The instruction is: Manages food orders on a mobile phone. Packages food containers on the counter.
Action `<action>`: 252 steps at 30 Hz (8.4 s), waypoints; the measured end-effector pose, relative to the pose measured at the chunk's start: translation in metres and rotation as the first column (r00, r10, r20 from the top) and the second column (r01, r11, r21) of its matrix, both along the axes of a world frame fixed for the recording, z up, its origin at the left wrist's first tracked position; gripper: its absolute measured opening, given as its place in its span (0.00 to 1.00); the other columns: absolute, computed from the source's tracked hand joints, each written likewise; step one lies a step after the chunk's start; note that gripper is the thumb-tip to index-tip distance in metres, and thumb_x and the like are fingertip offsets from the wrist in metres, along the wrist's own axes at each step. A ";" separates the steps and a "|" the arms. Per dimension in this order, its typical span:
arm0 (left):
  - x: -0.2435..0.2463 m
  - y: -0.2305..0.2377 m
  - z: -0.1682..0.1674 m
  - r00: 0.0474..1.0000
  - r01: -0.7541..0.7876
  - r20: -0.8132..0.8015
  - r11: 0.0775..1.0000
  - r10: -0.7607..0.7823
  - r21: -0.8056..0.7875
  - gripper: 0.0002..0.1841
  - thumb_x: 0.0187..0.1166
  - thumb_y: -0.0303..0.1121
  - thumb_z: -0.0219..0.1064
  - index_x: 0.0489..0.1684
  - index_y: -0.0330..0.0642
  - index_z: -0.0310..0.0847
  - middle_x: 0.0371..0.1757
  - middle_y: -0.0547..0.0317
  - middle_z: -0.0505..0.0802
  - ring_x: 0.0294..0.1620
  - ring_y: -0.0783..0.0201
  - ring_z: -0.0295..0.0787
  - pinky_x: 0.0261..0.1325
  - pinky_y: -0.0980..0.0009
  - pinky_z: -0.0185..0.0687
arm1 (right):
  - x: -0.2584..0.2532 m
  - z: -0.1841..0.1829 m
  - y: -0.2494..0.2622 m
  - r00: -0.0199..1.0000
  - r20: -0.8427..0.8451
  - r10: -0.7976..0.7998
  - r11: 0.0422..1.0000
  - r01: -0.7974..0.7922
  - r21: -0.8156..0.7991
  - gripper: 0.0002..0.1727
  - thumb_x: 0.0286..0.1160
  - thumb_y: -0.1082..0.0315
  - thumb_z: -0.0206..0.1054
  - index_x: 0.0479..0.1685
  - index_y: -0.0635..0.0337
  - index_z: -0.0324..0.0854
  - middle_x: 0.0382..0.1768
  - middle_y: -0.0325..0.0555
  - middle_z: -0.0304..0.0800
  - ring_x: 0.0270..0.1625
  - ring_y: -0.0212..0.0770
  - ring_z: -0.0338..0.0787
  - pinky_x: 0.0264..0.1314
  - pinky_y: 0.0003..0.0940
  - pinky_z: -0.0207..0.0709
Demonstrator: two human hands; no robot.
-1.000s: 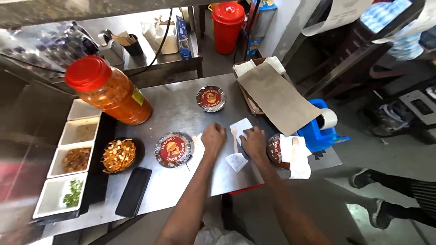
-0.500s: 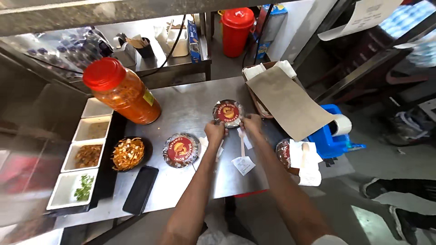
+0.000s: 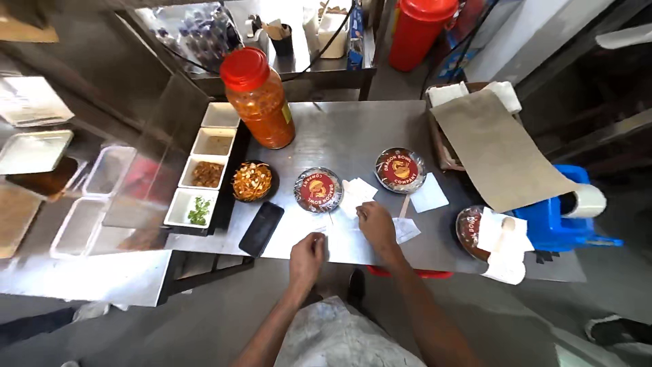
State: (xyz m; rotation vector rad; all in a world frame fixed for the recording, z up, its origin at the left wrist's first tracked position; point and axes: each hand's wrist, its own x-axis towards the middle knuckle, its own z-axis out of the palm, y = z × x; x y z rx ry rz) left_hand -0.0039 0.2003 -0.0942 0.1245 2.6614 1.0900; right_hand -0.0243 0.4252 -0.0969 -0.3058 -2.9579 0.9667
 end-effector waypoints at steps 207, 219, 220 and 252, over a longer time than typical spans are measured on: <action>0.049 -0.143 0.049 0.632 -0.714 0.733 0.179 -0.250 0.677 0.40 0.89 0.66 0.29 0.88 0.47 0.58 0.71 0.37 0.85 0.65 0.35 0.87 0.57 0.34 0.87 | 0.067 0.048 -0.183 0.909 0.239 0.342 0.349 0.114 -0.930 0.41 0.69 0.72 0.71 0.86 0.48 0.60 0.65 0.48 0.86 0.61 0.42 0.90 0.64 0.42 0.86; 0.059 -0.145 0.051 0.675 -0.615 0.628 0.174 -0.387 0.769 0.42 0.84 0.71 0.38 0.90 0.53 0.57 0.76 0.39 0.83 0.68 0.37 0.86 0.59 0.36 0.87 | 0.084 0.054 -0.161 0.915 0.245 0.319 0.417 0.097 -0.904 0.40 0.78 0.78 0.64 0.92 0.45 0.58 0.72 0.46 0.85 0.65 0.45 0.90 0.67 0.44 0.86; 0.058 -0.145 0.052 0.679 -0.607 0.617 0.169 -0.398 0.777 0.42 0.83 0.72 0.40 0.90 0.54 0.58 0.76 0.40 0.83 0.68 0.37 0.86 0.59 0.36 0.87 | 0.083 0.056 -0.160 0.916 0.234 0.327 0.408 0.087 -0.909 0.41 0.77 0.80 0.63 0.92 0.44 0.57 0.72 0.46 0.84 0.65 0.46 0.90 0.67 0.44 0.86; 0.021 -0.118 0.082 0.704 -0.485 0.508 0.186 -0.497 0.854 0.44 0.83 0.74 0.31 0.92 0.56 0.53 0.76 0.39 0.82 0.65 0.37 0.88 0.52 0.39 0.90 | 0.066 0.087 -0.129 0.971 0.043 0.234 0.358 -0.045 -0.933 0.47 0.66 0.81 0.60 0.95 0.50 0.54 0.69 0.55 0.86 0.61 0.48 0.92 0.62 0.44 0.88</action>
